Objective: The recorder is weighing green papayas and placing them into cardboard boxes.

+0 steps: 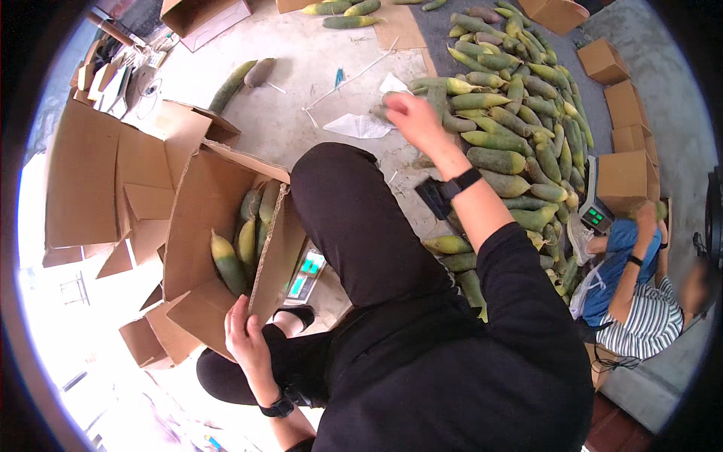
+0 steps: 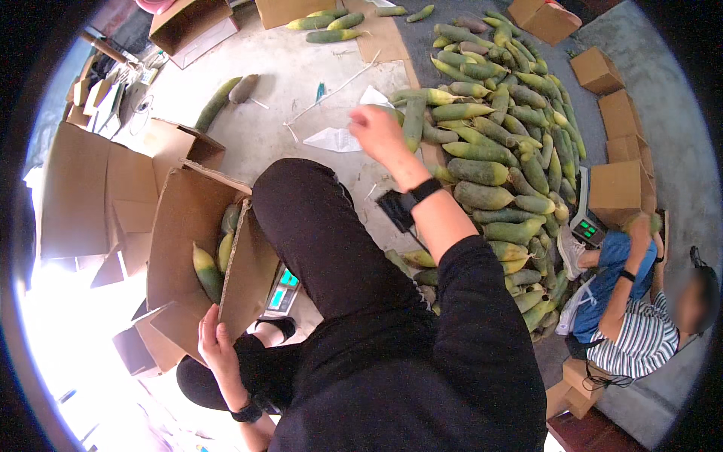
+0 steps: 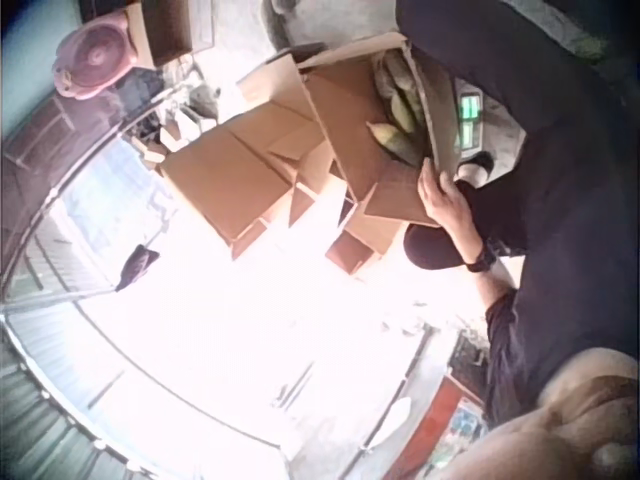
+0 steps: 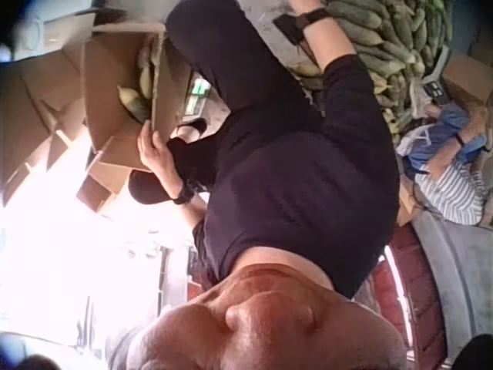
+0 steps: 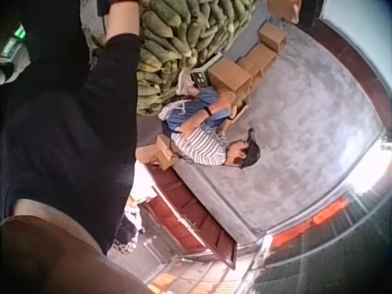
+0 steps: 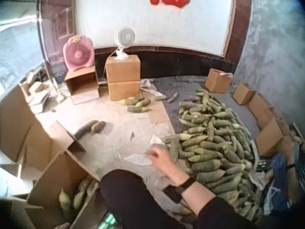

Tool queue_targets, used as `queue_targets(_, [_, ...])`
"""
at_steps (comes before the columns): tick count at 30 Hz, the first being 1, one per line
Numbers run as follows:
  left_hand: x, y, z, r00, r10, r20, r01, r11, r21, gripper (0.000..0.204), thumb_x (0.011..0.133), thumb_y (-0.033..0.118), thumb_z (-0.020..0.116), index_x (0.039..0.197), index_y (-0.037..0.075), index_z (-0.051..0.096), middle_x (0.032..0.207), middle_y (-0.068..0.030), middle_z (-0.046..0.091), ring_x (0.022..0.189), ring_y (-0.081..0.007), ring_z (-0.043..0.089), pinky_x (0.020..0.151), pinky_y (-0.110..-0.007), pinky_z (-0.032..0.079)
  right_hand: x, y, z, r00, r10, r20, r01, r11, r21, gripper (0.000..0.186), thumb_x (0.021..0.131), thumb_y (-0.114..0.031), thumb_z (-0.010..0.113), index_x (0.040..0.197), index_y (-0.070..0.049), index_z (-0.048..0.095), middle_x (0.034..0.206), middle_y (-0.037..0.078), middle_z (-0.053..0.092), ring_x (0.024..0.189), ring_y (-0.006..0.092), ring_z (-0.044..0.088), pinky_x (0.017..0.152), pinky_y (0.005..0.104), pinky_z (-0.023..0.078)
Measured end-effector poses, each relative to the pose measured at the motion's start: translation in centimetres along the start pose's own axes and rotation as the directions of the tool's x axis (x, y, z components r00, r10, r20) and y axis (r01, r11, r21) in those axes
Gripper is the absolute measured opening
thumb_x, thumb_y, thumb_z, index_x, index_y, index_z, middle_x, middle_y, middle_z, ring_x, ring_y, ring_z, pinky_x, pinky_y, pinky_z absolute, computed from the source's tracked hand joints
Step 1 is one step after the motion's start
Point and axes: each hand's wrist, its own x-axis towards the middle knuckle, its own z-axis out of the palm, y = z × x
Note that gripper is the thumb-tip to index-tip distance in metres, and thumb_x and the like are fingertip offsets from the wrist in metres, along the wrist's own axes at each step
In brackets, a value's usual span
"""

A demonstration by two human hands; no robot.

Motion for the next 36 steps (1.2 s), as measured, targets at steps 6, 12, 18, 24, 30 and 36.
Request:
queue_targets(6, [0.0, 0.2, 0.5, 0.997, -0.077, -0.022, 0.075, 0.993, -0.088, 0.027, 0.095, 0.012, 0.049, 0.115, -0.002, 0.061, 0.106, -0.0139, 0.065, 0.099, -0.0228, 0.062, 0.089, -0.033, 0.046, -11.3, 17.4, -0.4, 0.932, 0.363, 0.009, -0.315, 0.821, -0.476, 0.020, 0.077, -0.014, 0.056, 0.090, -0.003, 0.065, 0.092, 0.020, 0.065, 0.091, 0.0403, 0.060, 0.080, 0.0464, 0.048])
queue_targets(12, [0.1, -0.4, 1.2, 0.994, -0.076, -0.080, 0.072, 0.996, -0.048, 0.027, 0.095, 0.017, 0.050, 0.110, -0.001, 0.063, 0.095, -0.0116, 0.066, 0.090, -0.0225, 0.063, 0.082, -0.032, 0.048, -20.6, 21.9, -1.9, 0.692, 0.713, -0.113, -0.643, 0.538, -0.545, 0.031, 0.077, -0.014, 0.061, 0.105, -0.003, 0.063, 0.106, 0.024, 0.063, 0.100, 0.0389, 0.059, 0.085, 0.0461, 0.048])
queue_targets(18, [0.5, -1.3, 1.8, 0.966, -0.215, -0.145, 0.185, 0.963, -0.198, 0.027, 0.096, 0.015, 0.048, 0.108, -0.002, 0.064, 0.093, -0.0111, 0.067, 0.088, -0.0187, 0.063, 0.082, -0.030, 0.048, -21.7, 24.2, -1.9, 0.742, 0.661, -0.113, -0.555, 0.510, -0.657, 0.036, 0.076, -0.014, 0.061, 0.109, -0.001, 0.056, 0.106, 0.026, 0.058, 0.103, 0.0436, 0.054, 0.091, 0.0478, 0.044])
queue_targets(24, [0.7, -0.2, 1.4, 0.958, -0.242, -0.154, 0.222, 0.966, -0.133, 0.022, 0.093, 0.011, 0.050, 0.104, 0.000, 0.065, 0.089, -0.0114, 0.068, 0.086, -0.0192, 0.064, 0.080, -0.030, 0.049, -20.5, 23.7, -0.3, 0.671, 0.741, -0.007, -0.605, 0.543, -0.583, 0.065, 0.077, -0.026, 0.069, 0.133, -0.009, 0.041, 0.123, 0.019, 0.055, 0.120, 0.0377, 0.047, 0.097, 0.0487, 0.041])
queue_targets(30, [1.2, 0.2, 1.2, 0.946, -0.258, -0.195, 0.243, 0.965, -0.096, 0.022, 0.093, 0.015, 0.051, 0.101, 0.001, 0.066, 0.084, -0.0103, 0.068, 0.080, -0.0208, 0.067, 0.074, -0.030, 0.051, -20.0, 21.8, 2.2, 0.658, 0.750, 0.060, -0.400, 0.415, -0.817, 0.053, 0.075, -0.020, 0.071, 0.122, -0.011, 0.049, 0.122, 0.013, 0.053, 0.118, 0.0348, 0.048, 0.088, 0.0504, 0.047])
queue_targets(36, [1.3, 0.7, 0.9, 0.946, -0.249, -0.207, 0.243, 0.968, -0.054, 0.022, 0.092, 0.020, 0.055, 0.100, 0.003, 0.067, 0.084, -0.0093, 0.068, 0.080, -0.0212, 0.067, 0.073, -0.029, 0.051, -21.6, 21.7, 3.8, 0.737, 0.666, 0.116, -0.211, 0.389, -0.897, 0.031, 0.078, -0.019, 0.068, 0.107, -0.014, 0.057, 0.109, 0.007, 0.057, 0.112, 0.0301, 0.052, 0.082, 0.0480, 0.049])
